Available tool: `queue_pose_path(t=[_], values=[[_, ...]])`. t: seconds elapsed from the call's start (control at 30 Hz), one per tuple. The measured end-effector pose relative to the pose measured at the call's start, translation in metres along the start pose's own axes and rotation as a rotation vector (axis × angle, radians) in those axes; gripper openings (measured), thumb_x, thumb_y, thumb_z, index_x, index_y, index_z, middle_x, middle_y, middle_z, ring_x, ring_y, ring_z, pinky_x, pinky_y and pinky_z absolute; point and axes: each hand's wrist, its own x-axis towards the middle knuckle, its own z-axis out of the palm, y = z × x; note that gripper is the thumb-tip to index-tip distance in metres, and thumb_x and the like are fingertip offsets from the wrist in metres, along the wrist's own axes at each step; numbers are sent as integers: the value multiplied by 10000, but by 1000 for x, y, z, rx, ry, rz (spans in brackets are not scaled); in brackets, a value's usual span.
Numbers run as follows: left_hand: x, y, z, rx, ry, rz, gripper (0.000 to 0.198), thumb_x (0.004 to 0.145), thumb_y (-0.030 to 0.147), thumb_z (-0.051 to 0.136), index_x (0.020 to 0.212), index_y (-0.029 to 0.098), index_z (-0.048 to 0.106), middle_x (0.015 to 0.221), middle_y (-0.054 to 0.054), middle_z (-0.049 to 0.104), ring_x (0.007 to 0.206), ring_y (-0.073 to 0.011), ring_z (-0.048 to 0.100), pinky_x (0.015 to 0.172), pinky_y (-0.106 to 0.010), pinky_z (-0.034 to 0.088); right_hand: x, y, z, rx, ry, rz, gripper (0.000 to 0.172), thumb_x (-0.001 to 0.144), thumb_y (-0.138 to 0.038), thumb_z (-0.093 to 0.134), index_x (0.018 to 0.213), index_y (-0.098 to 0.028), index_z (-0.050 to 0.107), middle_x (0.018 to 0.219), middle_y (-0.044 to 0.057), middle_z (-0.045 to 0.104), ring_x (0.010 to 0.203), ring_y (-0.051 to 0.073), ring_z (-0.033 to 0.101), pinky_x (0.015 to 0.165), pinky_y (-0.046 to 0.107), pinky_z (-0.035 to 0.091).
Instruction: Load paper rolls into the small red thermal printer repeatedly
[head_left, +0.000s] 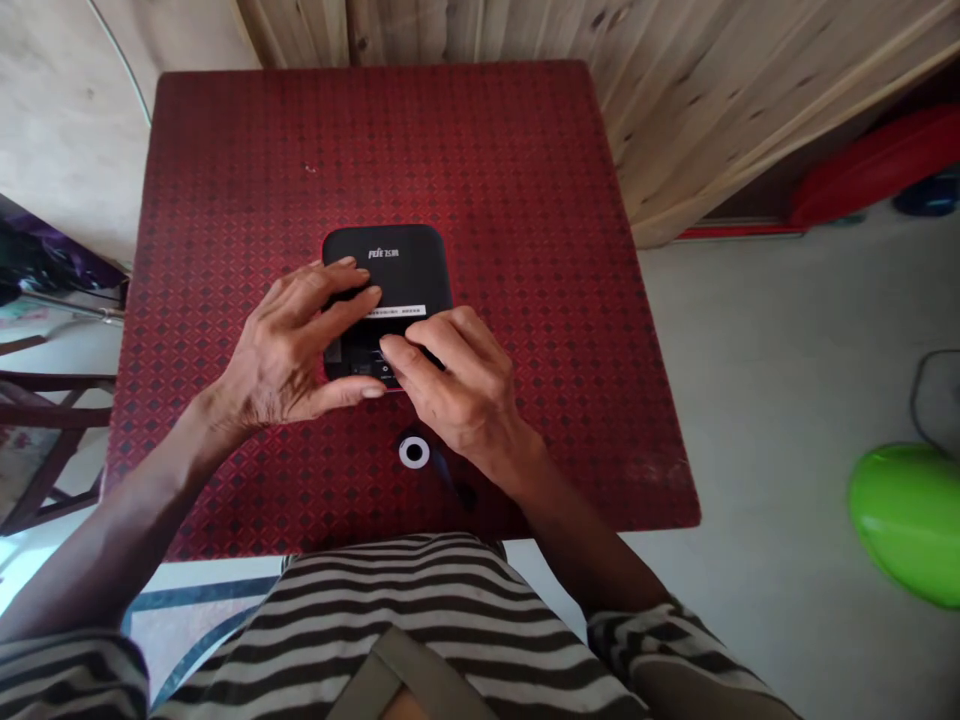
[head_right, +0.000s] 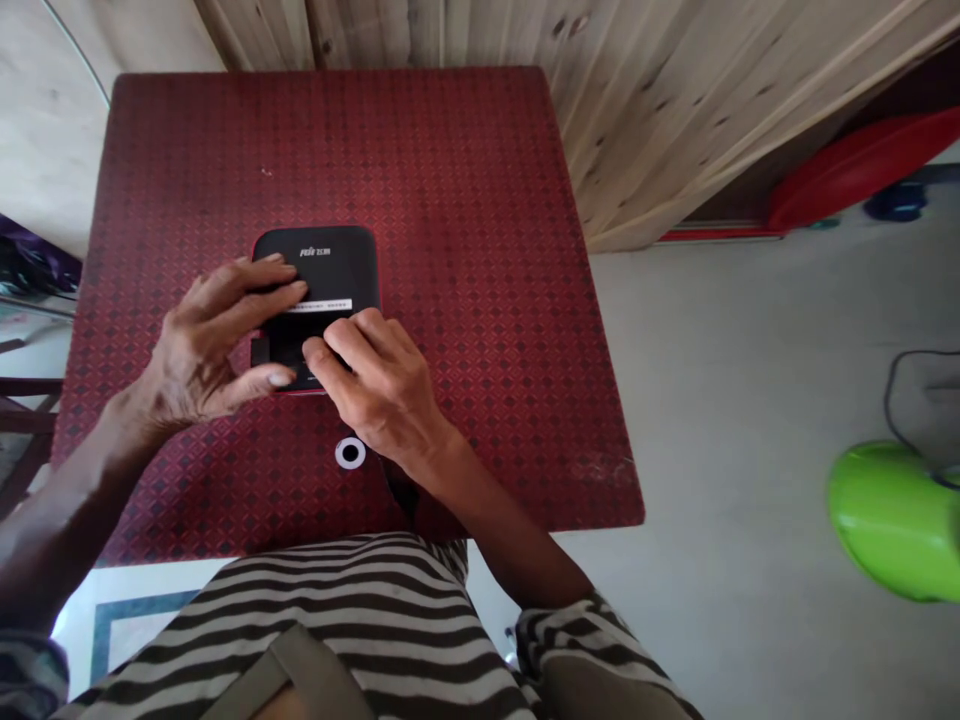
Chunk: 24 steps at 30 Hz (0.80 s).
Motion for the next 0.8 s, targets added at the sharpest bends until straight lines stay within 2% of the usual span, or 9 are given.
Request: queue_pose_path(t=[0.17, 0.27, 0.4, 0.53, 0.67, 0.8], values=[[-10, -2, 7, 66, -55, -1, 969, 799, 932, 697, 1484, 250, 627, 1570, -137, 631, 1503, -421, 575, 1273, -651, 456, 1, 1, 1, 27, -32, 31, 222, 1083, -135, 566, 1083, -243, 761, 917, 53, 723, 891, 222, 618, 802, 387, 537], [-8, 0, 5, 95, -91, 4, 1005, 743, 943, 739, 1473, 260, 637, 1565, -150, 635, 1492, -445, 581, 1270, -663, 443, 1, 1, 0, 39, -55, 51, 220, 1083, -146, 565, 1081, -242, 762, 922, 61, 721, 896, 230, 614, 808, 398, 541], [-7, 2, 4, 102, -128, 10, 1012, 746, 938, 742, 1494, 266, 623, 1575, -155, 622, 1497, -451, 570, 1277, -667, 415, 2, 1, -1, 34, -46, 40, 215, 1084, -155, 567, 1065, -230, 767, 925, 65, 718, 895, 227, 618, 816, 389, 544], [-11, 2, 8, 70, -113, -49, 1001, 738, 933, 753, 1477, 269, 636, 1584, -155, 614, 1496, -454, 565, 1270, -647, 414, 3, 1, 1, 35, -73, 57, 244, 1096, -163, 541, 1052, -238, 769, 934, 62, 719, 908, 226, 625, 829, 395, 547], [-15, 2, 11, 137, -107, -14, 995, 836, 892, 700, 1588, 263, 528, 1630, -177, 565, 1542, -452, 518, 1263, -613, 421, 4, -1, -1, 63, -88, 76, 233, 1099, -174, 540, 1098, -236, 765, 976, 69, 745, 938, 230, 647, 865, 407, 562], [-25, 10, 15, 206, -5, 50, 968, 937, 824, 637, 1669, 237, 399, 1628, -207, 547, 1540, -430, 522, 1248, -586, 450, -7, 2, -12, 96, 95, 98, 204, 1075, -193, 607, 1223, -234, 741, 1070, 85, 781, 999, 243, 690, 948, 437, 579]])
